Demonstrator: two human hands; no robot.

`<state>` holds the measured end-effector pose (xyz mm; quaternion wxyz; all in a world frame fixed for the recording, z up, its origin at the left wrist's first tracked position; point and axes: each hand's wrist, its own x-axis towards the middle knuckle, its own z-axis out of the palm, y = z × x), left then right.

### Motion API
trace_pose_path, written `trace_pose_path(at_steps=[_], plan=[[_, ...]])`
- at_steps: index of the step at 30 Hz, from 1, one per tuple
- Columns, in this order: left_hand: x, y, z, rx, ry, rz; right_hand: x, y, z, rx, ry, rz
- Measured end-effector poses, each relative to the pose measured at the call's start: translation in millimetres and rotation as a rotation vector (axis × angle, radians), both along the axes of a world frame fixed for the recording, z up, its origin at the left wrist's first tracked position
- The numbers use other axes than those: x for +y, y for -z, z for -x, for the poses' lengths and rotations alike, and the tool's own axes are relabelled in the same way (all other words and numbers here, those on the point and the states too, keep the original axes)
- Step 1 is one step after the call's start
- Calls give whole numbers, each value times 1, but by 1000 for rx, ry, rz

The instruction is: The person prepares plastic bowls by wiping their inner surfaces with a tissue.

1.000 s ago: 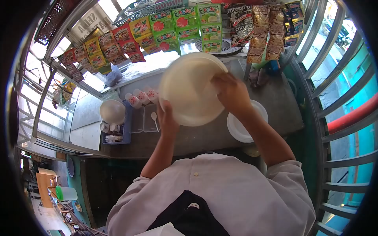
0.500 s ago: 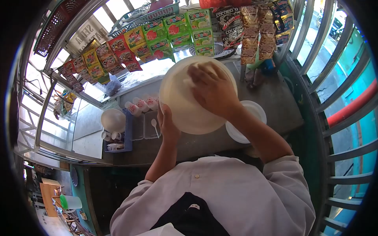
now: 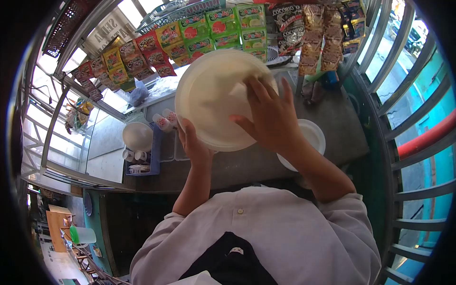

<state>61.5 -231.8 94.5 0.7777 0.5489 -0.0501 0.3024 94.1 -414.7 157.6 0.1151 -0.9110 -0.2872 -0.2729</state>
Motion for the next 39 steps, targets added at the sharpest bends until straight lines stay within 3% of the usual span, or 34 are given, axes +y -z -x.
trace_pose_path(at_steps=[1, 3, 4, 6, 8, 9, 11, 13, 14, 17, 19, 23, 25, 27, 29, 31, 35, 39], plan=[[2, -4, 0, -13, -12, 61, 2, 3, 8, -10, -4, -1], [4, -4, 0, -32, -31, 123, 7, 13, 30, 244, -145, 123], [5, 3, -1, -8, -35, 104, 11, 16, 38, 279, -342, 140], [1, 13, 0, 19, -35, 84, 17, 10, 34, 218, -402, 104], [-5, 20, 4, -199, -338, -671, 16, 4, 18, 72, -387, 20], [-7, 16, 6, -196, -338, -670, 12, -1, 10, 75, -387, 22], [-7, 2, 5, -4, -13, 69, 4, -14, -1, 15, -139, -16], [-3, -11, 5, -22, 8, 146, 2, -5, 12, 21, -73, 68], [-2, -15, 5, -28, 29, 223, 5, 5, 25, 97, -181, 78], [-13, 6, 3, 120, -119, 65, 11, 4, 41, 203, -368, 76], [-18, 14, -1, 73, -49, 38, 8, -5, 19, 46, -294, 17], [-13, -3, -2, -18, 56, 106, -6, -12, 6, 89, -19, 7], [-12, -6, -4, -10, 26, 122, 0, 8, 16, 142, -36, 33], [-15, 6, -9, 85, -114, -132, 6, 17, 26, 159, -332, 19], [-31, 14, -8, 96, -44, -29, 8, 7, 16, 172, -383, 6], [-38, 15, -5, 108, 27, 73, 6, 2, -4, 62, -245, -139], [-28, 5, -9, 4, 116, 245, -5, -4, -2, 109, -5, 12], [-31, 13, -14, -29, 126, 284, 5, -3, 23, 134, -297, 69]])
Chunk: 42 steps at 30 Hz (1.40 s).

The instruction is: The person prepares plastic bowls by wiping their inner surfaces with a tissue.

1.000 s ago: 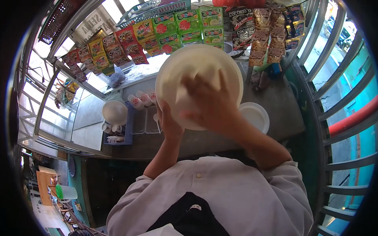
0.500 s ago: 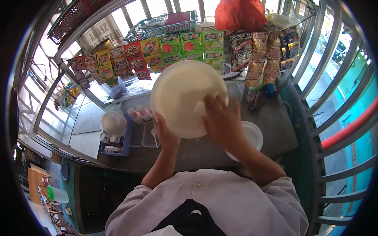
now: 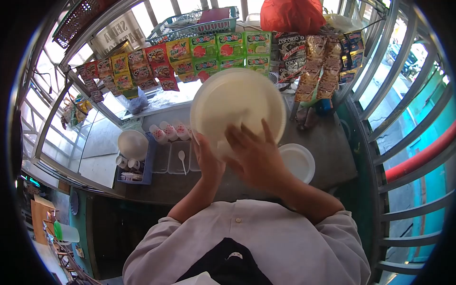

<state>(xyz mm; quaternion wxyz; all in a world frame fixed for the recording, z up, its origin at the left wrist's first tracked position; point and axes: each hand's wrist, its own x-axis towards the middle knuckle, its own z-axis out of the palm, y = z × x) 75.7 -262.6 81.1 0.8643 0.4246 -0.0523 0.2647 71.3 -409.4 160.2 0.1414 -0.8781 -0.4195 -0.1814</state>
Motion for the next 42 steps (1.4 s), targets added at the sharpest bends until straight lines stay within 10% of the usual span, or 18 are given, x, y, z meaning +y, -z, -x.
trace_pose_path(at_steps=[6, 9, 13, 15, 22, 27, 42], plan=[[7, -6, 3, -74, -102, -157, -2, -7, -24, -149, 202, -127], [16, -8, 5, 96, -141, -135, 12, 18, -9, 162, -241, -273], [15, -10, 0, 203, 159, 181, 23, 20, -21, 158, -226, -319], [13, -2, -2, 211, 265, 119, 24, 8, -30, 845, 23, -219], [4, -3, 0, 101, 276, 72, 30, 36, -42, 524, -125, -546], [8, 6, -3, 39, 190, -120, 25, 47, -52, 975, -60, -494], [4, 19, -10, 28, 134, -137, 22, 38, -48, 919, -101, -521]])
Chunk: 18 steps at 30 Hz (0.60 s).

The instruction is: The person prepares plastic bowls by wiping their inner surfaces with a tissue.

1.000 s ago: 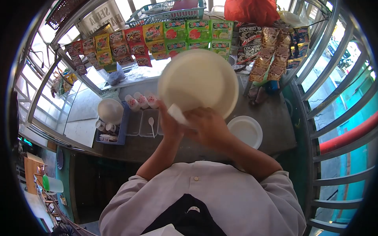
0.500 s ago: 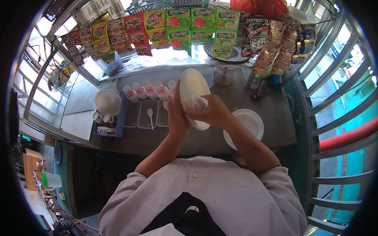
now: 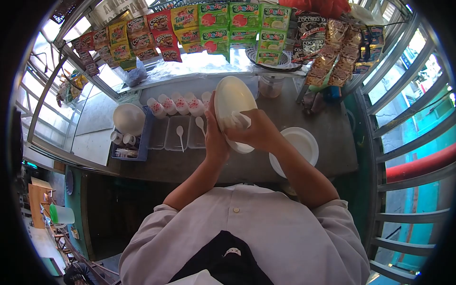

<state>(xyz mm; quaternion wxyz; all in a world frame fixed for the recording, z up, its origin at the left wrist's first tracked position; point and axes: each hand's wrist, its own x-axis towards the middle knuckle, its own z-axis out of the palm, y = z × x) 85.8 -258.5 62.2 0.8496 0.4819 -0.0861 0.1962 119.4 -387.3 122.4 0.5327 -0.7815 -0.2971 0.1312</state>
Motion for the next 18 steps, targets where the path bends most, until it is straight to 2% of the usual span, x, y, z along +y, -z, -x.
trace_pose_path(at_steps=[4, 6, 10, 13, 15, 18], plan=[[-2, -3, 0, -19, -29, -57, 1, 2, 1, -13, 28, 3], [-6, -9, 5, 9, 28, 73, 1, -2, 2, 23, 14, -49], [-7, -10, 4, -32, 35, 75, -1, -5, 2, 48, -13, -25], [-10, -14, 7, 30, 10, 96, 0, -5, 3, 35, 34, -3], [-8, -9, 6, 10, -54, -61, 2, -1, 2, 70, 30, -52], [-8, -9, 6, -6, -69, -64, -2, -9, 5, 16, 9, -54]])
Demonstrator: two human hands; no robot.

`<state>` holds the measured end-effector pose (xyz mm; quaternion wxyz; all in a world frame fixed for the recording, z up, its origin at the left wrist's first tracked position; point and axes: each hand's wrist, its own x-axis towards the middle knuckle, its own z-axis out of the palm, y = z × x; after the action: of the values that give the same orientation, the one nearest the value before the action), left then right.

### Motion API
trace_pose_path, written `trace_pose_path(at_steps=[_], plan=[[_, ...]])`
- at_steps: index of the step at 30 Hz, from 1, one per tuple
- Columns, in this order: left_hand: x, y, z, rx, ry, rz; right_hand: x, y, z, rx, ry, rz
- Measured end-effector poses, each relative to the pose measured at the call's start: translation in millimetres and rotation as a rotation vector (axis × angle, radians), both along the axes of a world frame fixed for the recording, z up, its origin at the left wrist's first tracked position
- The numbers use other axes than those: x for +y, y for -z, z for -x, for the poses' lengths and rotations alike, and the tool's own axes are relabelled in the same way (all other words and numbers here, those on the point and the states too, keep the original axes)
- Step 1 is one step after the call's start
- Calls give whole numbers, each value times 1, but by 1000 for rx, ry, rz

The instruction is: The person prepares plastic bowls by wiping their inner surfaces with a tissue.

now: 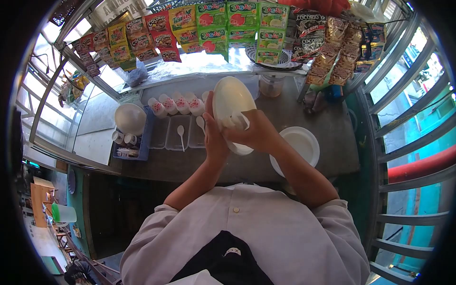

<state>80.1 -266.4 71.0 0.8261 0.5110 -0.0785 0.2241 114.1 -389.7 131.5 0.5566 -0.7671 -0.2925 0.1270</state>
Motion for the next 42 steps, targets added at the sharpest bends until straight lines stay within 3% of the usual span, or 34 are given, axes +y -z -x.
trace_pose_path(at_steps=[9, 16, 18, 21, 31, 42], plan=[[-6, -10, 5, 26, -30, -8, 0, 5, -2, -66, -7, 43], [-1, 12, -2, -49, -50, -60, 4, 3, 1, -133, 4, 132], [2, 18, -5, -26, -251, -294, 6, 4, 3, -159, 7, 161], [2, 16, -4, -78, -318, -359, 9, 15, 3, -232, 57, 75], [6, 9, -5, -89, -356, -402, 5, -2, -1, -124, -36, 40], [7, 4, -3, -102, -402, -503, 6, -4, -5, -88, -72, 185]])
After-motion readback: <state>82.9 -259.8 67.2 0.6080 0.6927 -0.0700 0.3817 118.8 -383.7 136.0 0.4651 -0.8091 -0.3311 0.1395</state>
